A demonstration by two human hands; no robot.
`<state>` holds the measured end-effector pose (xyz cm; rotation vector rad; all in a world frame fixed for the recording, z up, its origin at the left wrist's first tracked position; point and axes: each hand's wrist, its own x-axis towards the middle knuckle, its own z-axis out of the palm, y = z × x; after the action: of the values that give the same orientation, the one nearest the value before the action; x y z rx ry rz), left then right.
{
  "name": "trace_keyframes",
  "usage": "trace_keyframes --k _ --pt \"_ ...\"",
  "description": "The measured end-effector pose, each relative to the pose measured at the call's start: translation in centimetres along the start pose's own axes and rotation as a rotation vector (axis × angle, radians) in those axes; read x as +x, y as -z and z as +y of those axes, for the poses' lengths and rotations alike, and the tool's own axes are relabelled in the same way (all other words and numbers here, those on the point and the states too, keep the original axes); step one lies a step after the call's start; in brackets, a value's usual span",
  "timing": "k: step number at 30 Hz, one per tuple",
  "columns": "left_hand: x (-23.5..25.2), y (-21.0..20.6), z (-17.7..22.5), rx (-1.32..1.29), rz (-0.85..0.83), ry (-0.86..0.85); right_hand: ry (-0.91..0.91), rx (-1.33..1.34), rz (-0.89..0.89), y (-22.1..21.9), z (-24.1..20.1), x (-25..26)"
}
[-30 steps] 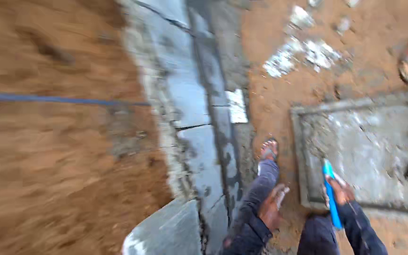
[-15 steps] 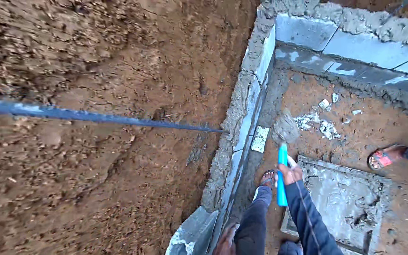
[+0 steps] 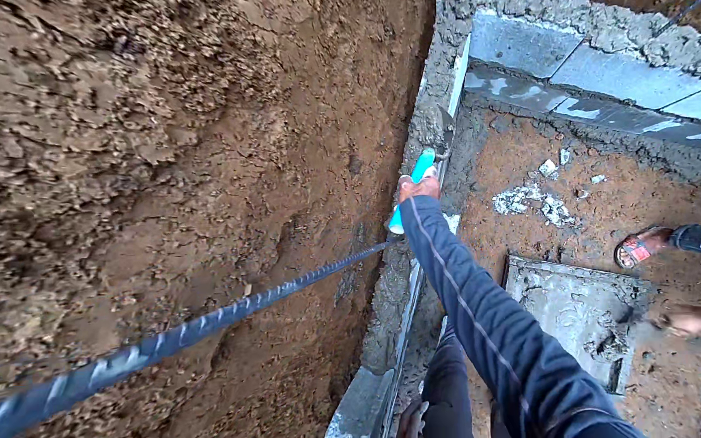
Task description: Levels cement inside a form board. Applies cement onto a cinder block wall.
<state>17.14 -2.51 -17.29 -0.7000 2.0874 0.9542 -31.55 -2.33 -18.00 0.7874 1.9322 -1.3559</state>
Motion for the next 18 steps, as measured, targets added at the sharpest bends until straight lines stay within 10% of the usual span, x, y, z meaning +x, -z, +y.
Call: trace_keyframes --k 18 --pt "0.9 -0.6 0.3 0.119 0.089 -0.134 0.211 0.155 -0.121 2.8 11.5 -3.2"
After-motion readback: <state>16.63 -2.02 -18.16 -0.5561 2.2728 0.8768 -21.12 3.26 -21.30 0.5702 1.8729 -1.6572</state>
